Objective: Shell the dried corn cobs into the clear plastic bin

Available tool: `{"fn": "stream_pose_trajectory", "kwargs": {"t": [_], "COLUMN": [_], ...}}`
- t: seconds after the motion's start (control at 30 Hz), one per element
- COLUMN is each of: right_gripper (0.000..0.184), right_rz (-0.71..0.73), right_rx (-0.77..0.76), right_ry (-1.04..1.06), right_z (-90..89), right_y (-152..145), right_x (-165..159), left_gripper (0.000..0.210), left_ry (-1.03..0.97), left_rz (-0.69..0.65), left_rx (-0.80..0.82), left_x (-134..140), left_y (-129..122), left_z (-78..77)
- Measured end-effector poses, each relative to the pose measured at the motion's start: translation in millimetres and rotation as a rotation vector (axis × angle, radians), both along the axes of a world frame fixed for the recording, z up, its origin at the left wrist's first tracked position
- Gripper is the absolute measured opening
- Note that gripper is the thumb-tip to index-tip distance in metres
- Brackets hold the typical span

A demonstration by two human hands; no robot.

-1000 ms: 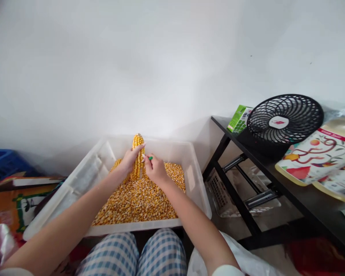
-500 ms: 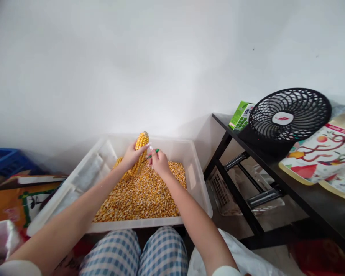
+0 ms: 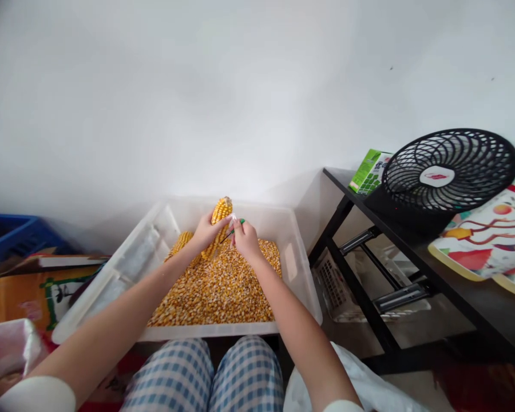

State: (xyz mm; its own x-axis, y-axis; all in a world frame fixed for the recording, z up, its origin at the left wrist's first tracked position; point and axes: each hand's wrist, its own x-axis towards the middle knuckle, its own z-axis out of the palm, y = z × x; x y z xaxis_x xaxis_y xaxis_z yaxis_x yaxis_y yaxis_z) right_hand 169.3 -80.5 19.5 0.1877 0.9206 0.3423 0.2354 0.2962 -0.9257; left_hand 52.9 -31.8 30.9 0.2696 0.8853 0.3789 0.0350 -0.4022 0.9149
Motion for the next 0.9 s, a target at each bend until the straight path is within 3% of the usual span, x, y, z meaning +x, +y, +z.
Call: {"fn": "stream_pose_trajectory", "kwargs": {"t": [0.3,0.6,0.77,0.9], "right_gripper": [0.041,0.036,0.034,0.034], "right_rz": [-0.009,-0.026,0.031,0.043], "right_rx": [-0.030,0.128,0.120,0.107], "right_ry": [-0.155,0.204,0.191,0.159], "right_z": [-24.3,-2.0,-4.6,-6.0], "right_y": [2.7,-5.6,-6.1,-6.2], "right_x": [-8.0,-9.4,-12.2,-12.2], "left_gripper": [0.041,0.049,0.049,0.045], "left_ry": [-0.058,-0.398,-0.411,-0.386], "left_rz": [0.137,0.071,0.042,0.044], "left_rx": [0.080,-0.346,-0.415,-0.379], "left_x": [-5.4,-10.5,-9.6,-7.6], "left_y": [7.1,24.9,21.6,15.5], "left_z": [-1.7,-11.3,-7.6,-3.5]}}
